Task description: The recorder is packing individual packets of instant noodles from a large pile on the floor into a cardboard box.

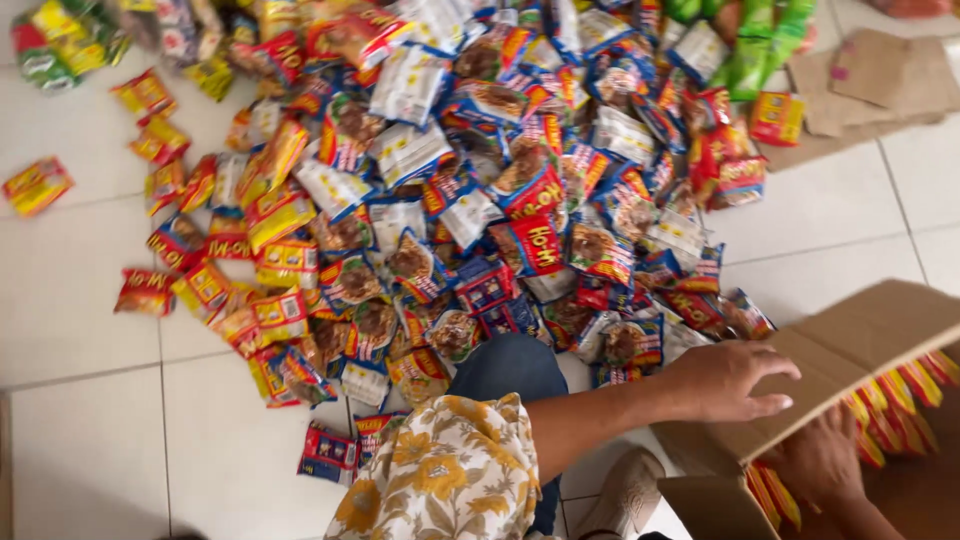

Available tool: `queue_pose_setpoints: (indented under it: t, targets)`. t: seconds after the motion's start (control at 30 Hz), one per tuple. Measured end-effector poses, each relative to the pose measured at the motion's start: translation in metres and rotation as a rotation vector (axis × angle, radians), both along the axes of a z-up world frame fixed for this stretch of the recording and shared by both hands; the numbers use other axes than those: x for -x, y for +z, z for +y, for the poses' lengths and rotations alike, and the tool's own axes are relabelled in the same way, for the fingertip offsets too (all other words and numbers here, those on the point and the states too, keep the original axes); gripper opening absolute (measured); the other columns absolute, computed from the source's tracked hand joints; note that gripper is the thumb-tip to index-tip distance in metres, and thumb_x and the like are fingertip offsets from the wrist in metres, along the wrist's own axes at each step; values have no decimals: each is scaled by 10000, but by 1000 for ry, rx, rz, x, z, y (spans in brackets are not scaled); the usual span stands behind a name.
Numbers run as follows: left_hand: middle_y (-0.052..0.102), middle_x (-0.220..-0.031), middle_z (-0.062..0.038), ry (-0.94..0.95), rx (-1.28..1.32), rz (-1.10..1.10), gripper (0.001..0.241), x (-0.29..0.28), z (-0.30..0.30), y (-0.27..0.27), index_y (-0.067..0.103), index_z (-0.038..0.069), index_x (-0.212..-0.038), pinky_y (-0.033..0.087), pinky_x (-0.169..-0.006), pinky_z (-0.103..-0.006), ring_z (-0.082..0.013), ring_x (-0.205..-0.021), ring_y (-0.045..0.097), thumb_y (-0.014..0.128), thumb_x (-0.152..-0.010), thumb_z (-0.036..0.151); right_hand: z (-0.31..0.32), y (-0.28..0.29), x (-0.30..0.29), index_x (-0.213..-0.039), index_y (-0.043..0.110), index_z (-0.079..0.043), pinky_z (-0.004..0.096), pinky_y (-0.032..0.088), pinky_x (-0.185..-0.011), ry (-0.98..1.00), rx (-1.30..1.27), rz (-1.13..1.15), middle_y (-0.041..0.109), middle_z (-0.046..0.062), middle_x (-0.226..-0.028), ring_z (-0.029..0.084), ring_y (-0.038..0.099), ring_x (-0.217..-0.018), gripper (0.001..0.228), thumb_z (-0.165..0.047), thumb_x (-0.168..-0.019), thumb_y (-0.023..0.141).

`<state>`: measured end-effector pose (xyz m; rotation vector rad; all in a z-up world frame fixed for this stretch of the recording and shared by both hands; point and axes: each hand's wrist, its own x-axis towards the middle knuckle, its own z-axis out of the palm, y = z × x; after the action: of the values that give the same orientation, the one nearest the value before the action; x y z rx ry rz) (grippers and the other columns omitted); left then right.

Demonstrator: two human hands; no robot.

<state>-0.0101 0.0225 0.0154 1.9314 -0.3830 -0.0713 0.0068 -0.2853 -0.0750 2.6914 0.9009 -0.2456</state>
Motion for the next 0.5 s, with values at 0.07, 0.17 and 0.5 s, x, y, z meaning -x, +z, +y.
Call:
queue_pose_setpoints:
  t: [0.07,0.17,0.5]
  targets:
    - [696,-1283,-122,23,22,-30,504,0,19,23,643,124,-1314,572,-960,-425,-291,-1144,701,644,-931,453,-13,10,-10,-1365,611,-136,505,359,-1170,27,-257,-51,562,132,-1461,340,476,-1392,913,-607,-594,747]
    - [743,-1103,-117,188,112,-48,392,0,53,49,697,107,-1199,583,-986,-408,-262,-1040,731,642,-991,435,-29,40,-39,-1224,708,-118,364,459,-1027,74,-561,-209,633,52,-1256,248,600,-1172,379,-324,-915,780]
    - [748,-881,-133,599,-422,372,156,45,349,-33,758,106,-913,570,-730,-470,-323,-816,730,713,-767,140,182,165,-117,-658,666,-74,417,502,-673,386,-644,4,641,100,-656,305,630,-676,267,-139,-893,775]
